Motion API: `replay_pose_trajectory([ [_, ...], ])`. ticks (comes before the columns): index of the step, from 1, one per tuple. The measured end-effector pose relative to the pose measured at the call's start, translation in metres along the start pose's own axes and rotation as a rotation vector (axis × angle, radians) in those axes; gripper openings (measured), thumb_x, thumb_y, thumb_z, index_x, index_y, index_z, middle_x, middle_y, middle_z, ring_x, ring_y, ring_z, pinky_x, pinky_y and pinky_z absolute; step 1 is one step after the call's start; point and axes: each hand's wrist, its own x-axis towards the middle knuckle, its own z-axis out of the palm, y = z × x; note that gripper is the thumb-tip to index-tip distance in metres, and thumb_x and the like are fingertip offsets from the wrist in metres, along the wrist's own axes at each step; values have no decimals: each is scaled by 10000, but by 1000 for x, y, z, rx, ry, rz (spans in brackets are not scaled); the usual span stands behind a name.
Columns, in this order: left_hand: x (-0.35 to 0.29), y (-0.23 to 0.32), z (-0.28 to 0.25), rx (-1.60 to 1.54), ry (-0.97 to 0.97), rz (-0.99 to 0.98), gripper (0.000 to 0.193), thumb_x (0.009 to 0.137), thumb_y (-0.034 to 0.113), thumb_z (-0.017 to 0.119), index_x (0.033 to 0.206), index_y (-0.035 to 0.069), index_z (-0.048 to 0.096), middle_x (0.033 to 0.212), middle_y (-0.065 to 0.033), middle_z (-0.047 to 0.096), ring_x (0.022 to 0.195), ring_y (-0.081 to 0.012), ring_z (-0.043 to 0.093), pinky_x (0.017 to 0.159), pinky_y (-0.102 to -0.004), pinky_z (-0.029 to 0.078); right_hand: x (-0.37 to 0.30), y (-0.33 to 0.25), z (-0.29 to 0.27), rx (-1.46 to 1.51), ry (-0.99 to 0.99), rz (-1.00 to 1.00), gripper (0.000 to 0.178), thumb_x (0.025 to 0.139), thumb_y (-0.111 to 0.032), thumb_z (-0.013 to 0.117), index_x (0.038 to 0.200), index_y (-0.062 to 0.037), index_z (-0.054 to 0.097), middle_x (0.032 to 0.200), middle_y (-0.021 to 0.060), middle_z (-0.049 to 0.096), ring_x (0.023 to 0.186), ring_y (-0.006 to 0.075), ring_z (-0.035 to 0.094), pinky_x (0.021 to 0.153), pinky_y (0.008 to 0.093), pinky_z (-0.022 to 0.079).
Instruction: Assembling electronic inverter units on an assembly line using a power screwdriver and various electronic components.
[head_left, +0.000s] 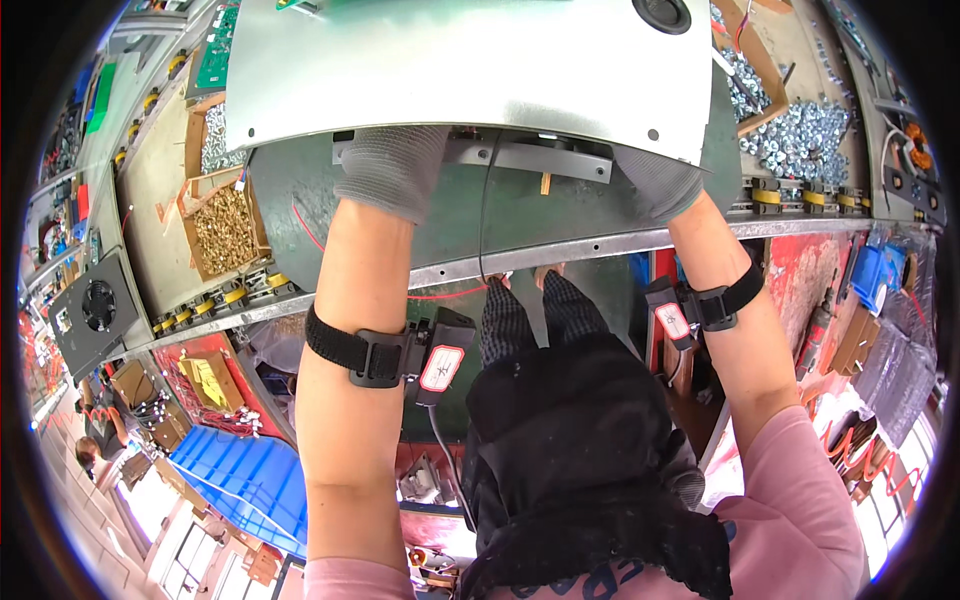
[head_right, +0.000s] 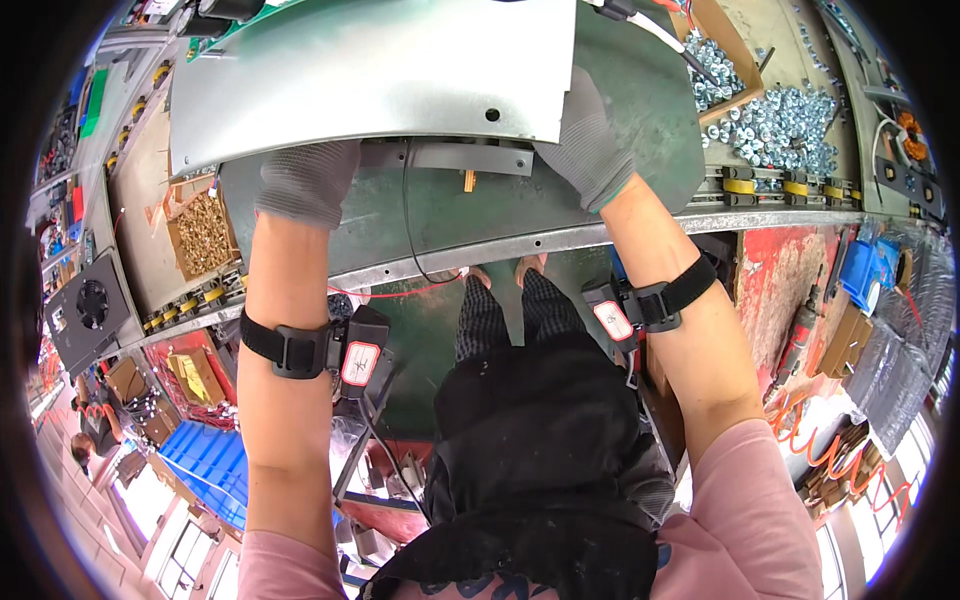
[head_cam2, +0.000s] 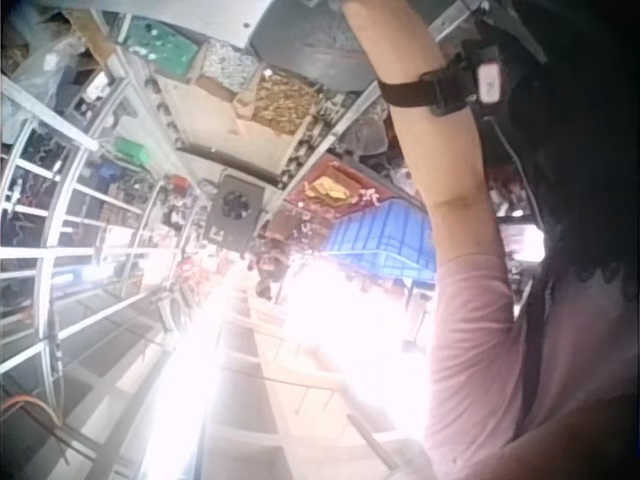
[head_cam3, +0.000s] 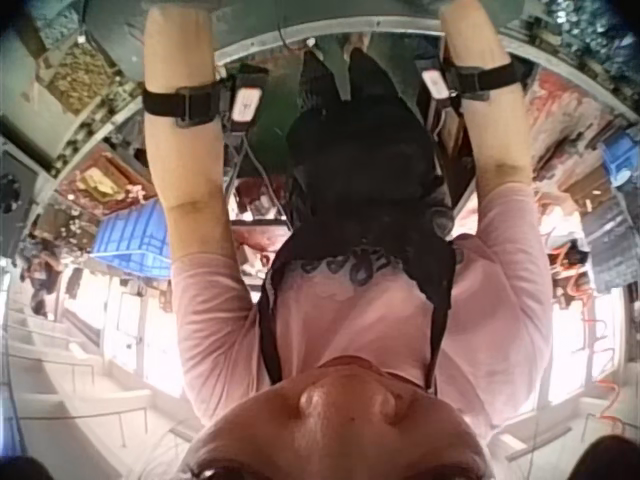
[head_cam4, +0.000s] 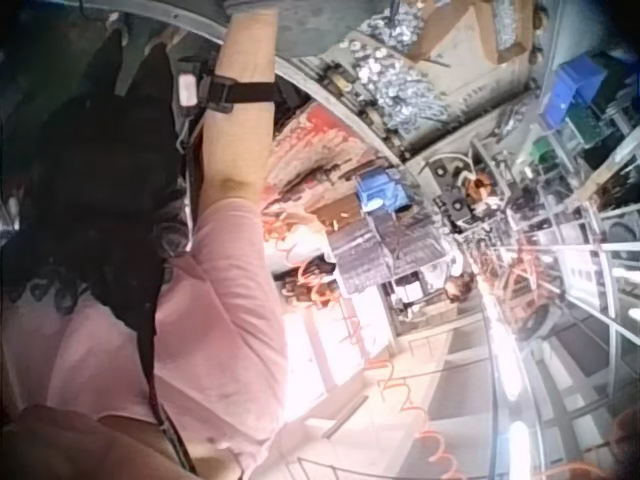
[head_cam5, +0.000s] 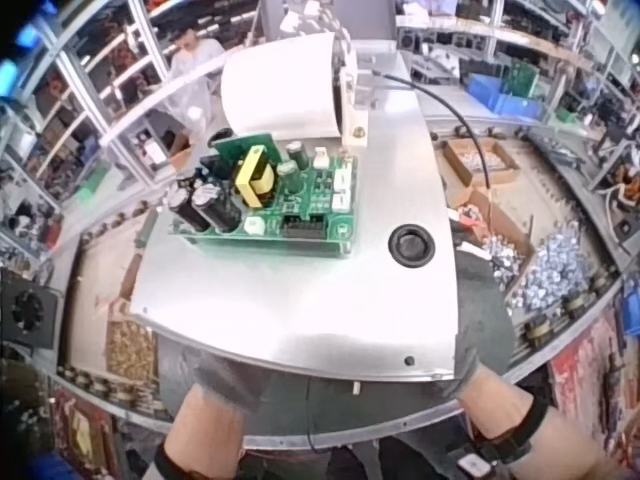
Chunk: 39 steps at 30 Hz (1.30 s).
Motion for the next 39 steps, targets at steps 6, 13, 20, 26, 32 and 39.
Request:
replay_pose_trajectory([
  [6,0,0,2,-5,26,25,332,801,318,607,1059,110,612,931,-112,628,848,-304,610,743,-421,492,-16,-8,-4,671,-88,454,278,821,-165,606,1048,-4,605,931,150,636,847,302,617,750,380,501],
  [13,-4,3,3,3,61,50,328,796,323,609,1045,110,617,927,-109,627,848,-292,610,741,-421,491,-16,0,2,166,-149,209,251,820,-154,606,1027,-13,606,929,172,622,835,332,611,724,401,502],
  [20,-9,3,8,19,115,75,324,791,327,612,1031,110,622,922,-105,626,848,-281,609,740,-421,491,-20,2,17,481,-73,231,203,809,-126,624,970,-3,608,909,146,622,800,319,605,721,402,504],
  [26,-11,6,14,41,163,96,322,786,332,614,1019,111,627,918,-102,625,847,-271,608,738,-421,490,-9,7,20,153,-76,90,174,825,-137,619,965,-34,621,896,150,611,806,303,603,692,379,514],
  [32,-12,7,14,61,196,100,319,781,336,616,1008,111,631,914,-99,624,847,-261,607,737,-422,489,-11,1,5,22,-122,85,188,806,-96,605,984,-43,628,916,143,613,823,306,596,707,383,513],
  [39,-16,8,18,138,247,144,316,776,340,618,994,111,636,910,-95,623,847,-250,607,735,-422,489,-2,-23,-12,847,-367,643,285,763,-142,693,1017,-26,638,922,152,659,830,297,633,743,352,512],
])
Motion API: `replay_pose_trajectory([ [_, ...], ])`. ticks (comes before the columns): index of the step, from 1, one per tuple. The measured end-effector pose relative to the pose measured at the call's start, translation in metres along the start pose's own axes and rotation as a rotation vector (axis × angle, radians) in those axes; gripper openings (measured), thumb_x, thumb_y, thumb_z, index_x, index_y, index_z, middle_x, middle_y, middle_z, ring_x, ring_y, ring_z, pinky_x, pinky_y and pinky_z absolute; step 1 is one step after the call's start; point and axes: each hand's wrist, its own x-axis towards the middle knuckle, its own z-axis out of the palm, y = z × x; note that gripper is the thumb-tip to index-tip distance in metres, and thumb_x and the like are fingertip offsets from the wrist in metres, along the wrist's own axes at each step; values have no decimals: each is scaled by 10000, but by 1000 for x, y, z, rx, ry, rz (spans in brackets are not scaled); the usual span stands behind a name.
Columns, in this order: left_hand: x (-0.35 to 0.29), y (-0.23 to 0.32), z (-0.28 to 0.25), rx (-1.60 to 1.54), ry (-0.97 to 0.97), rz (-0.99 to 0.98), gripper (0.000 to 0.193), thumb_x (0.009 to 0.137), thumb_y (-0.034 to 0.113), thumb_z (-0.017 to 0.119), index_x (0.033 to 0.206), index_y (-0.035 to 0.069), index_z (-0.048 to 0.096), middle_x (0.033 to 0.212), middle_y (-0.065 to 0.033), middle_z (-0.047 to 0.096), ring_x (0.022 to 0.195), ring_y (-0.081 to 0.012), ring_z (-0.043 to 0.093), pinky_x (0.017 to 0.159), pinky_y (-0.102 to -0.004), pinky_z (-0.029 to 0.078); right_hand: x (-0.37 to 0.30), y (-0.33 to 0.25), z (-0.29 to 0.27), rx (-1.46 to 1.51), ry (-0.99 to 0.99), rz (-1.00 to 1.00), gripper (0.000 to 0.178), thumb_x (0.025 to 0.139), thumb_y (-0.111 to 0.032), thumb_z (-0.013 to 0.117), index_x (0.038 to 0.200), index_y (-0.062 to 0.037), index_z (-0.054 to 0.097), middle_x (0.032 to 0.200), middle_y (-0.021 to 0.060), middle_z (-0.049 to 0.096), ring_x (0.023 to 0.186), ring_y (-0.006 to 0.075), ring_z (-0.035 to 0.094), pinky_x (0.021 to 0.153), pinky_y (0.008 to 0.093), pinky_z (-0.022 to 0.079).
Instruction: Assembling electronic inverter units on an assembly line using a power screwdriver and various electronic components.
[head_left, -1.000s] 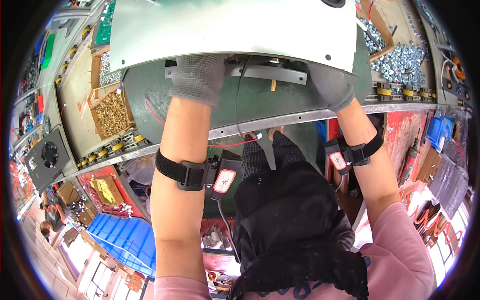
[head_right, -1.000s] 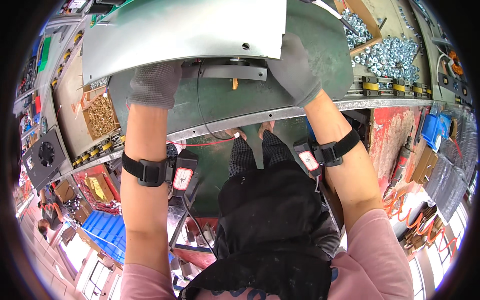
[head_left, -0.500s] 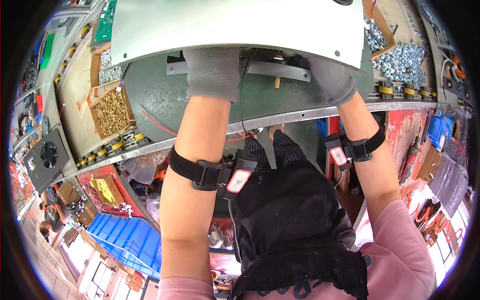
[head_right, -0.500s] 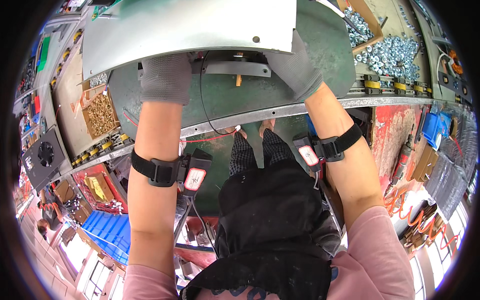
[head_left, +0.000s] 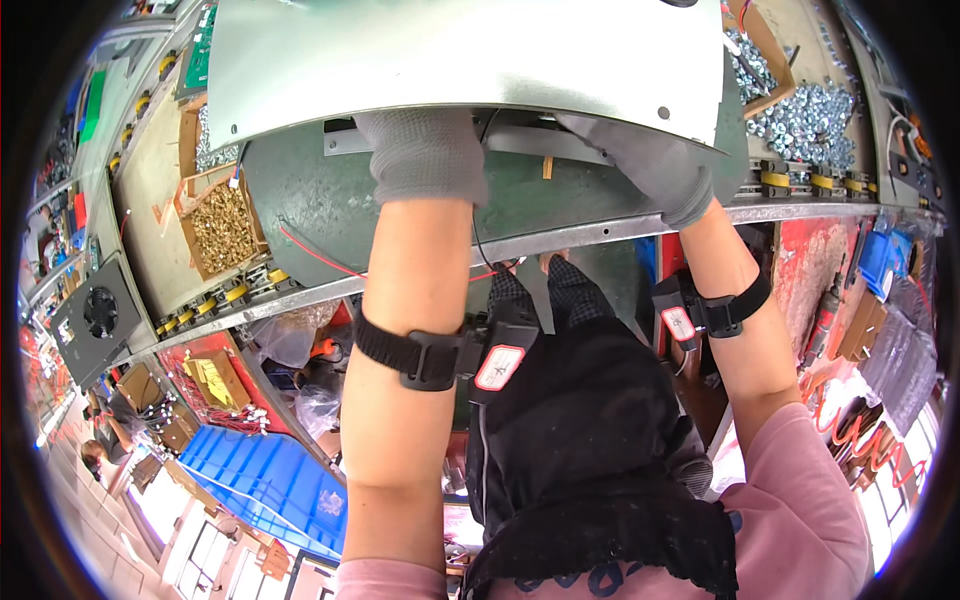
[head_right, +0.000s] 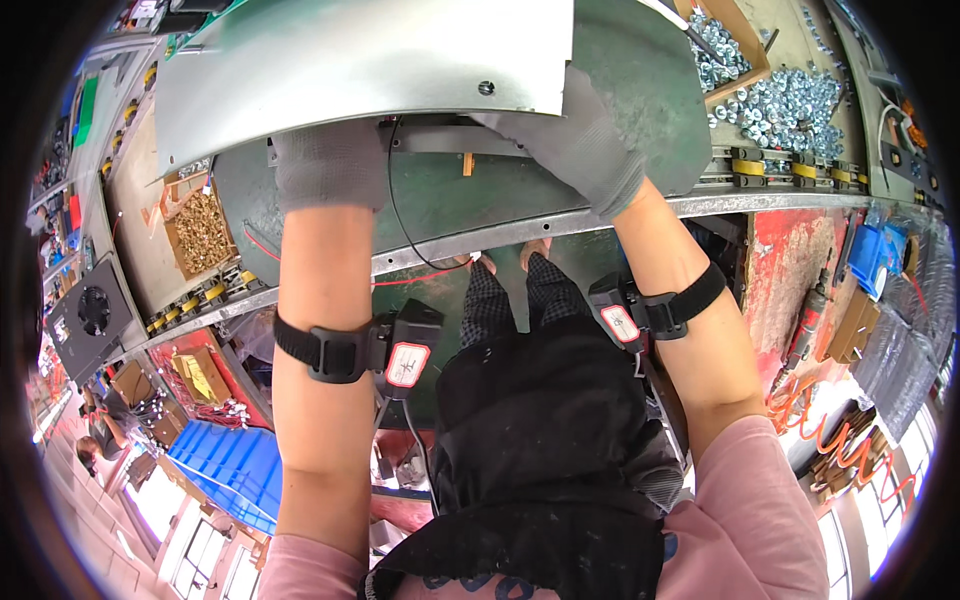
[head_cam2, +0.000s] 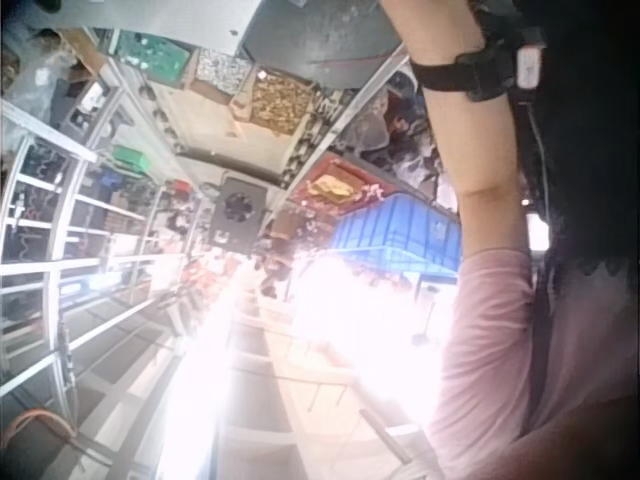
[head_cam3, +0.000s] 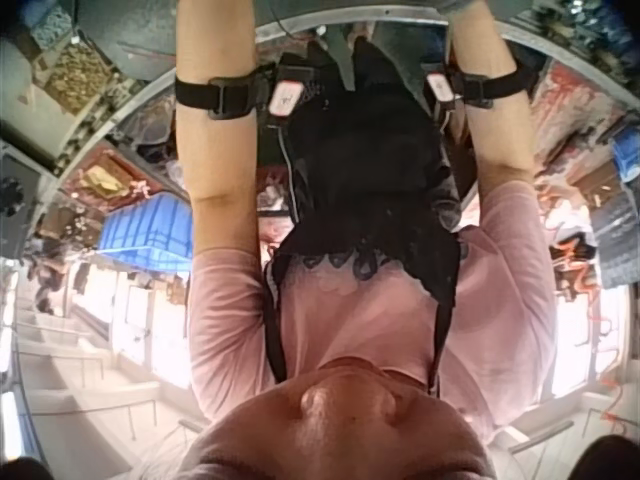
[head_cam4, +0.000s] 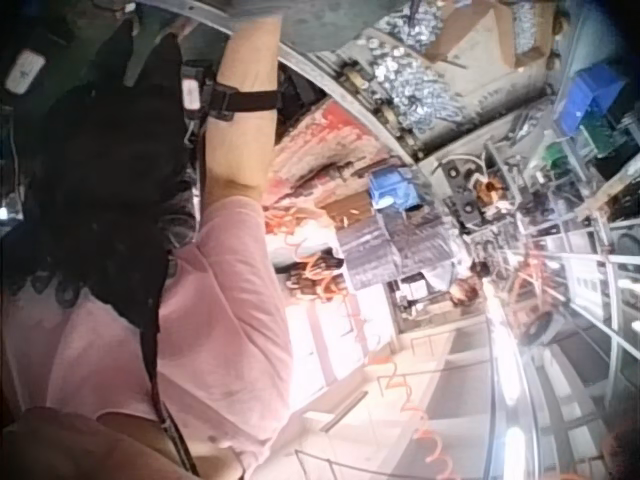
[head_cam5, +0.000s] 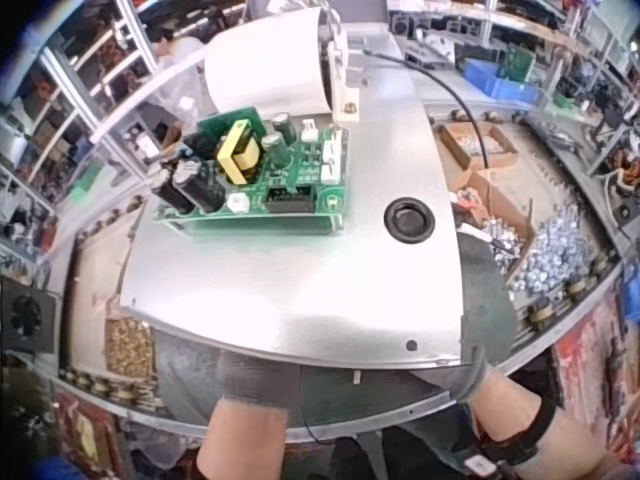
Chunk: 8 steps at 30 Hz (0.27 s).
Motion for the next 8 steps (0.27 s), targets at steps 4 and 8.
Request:
replay_pose_trajectory([
  [4,-27,7,-8,337,160,230,315,773,343,619,986,112,639,907,-93,623,847,-243,606,734,-422,488,5,-6,0,-230,36,-139,320,747,-192,731,1006,-22,649,946,138,677,888,268,649,770,343,506],
  [8,-37,9,-20,594,46,783,398,763,358,627,1079,117,607,1040,-93,606,942,-213,585,748,-401,487,2,-7,-5,-456,46,-196,343,772,-245,723,1031,-34,645,978,147,677,926,272,650,802,381,499],
])
